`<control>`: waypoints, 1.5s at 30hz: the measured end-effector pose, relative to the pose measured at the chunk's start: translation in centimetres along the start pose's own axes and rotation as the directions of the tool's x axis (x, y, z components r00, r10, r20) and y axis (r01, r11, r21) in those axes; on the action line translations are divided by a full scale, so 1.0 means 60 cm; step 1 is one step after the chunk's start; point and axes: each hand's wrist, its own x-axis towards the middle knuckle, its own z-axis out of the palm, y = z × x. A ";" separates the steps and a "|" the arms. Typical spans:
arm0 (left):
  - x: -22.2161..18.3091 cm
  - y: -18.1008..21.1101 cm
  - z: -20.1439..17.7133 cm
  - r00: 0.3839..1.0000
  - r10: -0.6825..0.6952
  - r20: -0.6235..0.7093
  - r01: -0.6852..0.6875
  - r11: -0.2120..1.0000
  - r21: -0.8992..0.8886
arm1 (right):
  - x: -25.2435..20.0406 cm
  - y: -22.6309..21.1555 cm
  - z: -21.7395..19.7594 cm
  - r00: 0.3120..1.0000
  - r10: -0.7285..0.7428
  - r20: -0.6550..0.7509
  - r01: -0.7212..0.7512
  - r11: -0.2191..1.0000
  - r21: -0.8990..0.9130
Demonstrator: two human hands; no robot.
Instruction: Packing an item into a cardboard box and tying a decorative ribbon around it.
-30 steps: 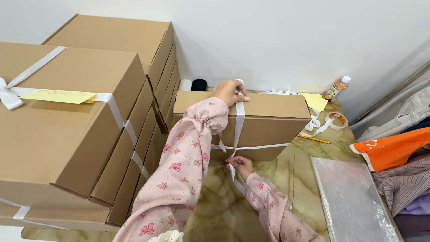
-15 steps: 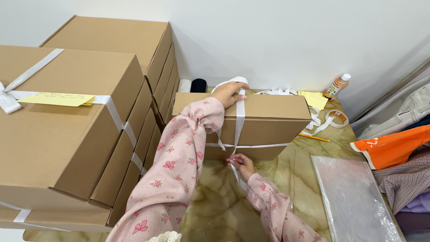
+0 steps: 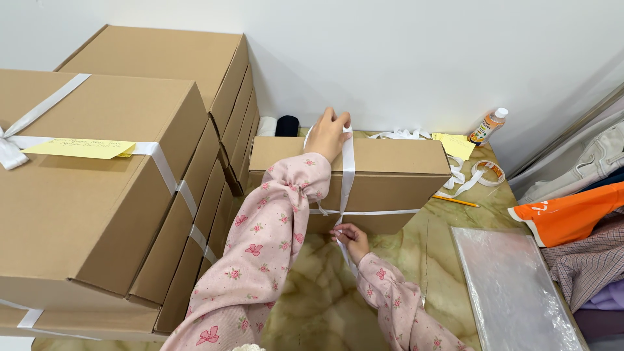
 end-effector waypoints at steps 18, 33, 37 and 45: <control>-0.080 0.069 -0.106 0.923 0.257 0.286 -0.208 0.959 -0.190 | -0.013 -0.033 0.003 0.998 0.028 -0.048 -0.030 0.998 -0.047; -0.076 0.009 0.010 0.925 0.223 0.308 -0.331 0.870 0.364 | 0.006 0.040 -0.037 1.000 -0.013 -0.001 0.013 0.987 -0.158; -0.081 0.006 -0.003 0.929 0.308 0.206 -0.362 0.875 0.322 | -0.016 0.068 -0.066 1.000 0.007 -0.003 -0.008 0.984 -0.177; -0.093 0.014 -0.142 0.974 0.197 0.116 -0.213 0.966 0.147 | -0.027 0.025 -0.163 0.999 -0.019 0.034 0.028 0.964 -0.266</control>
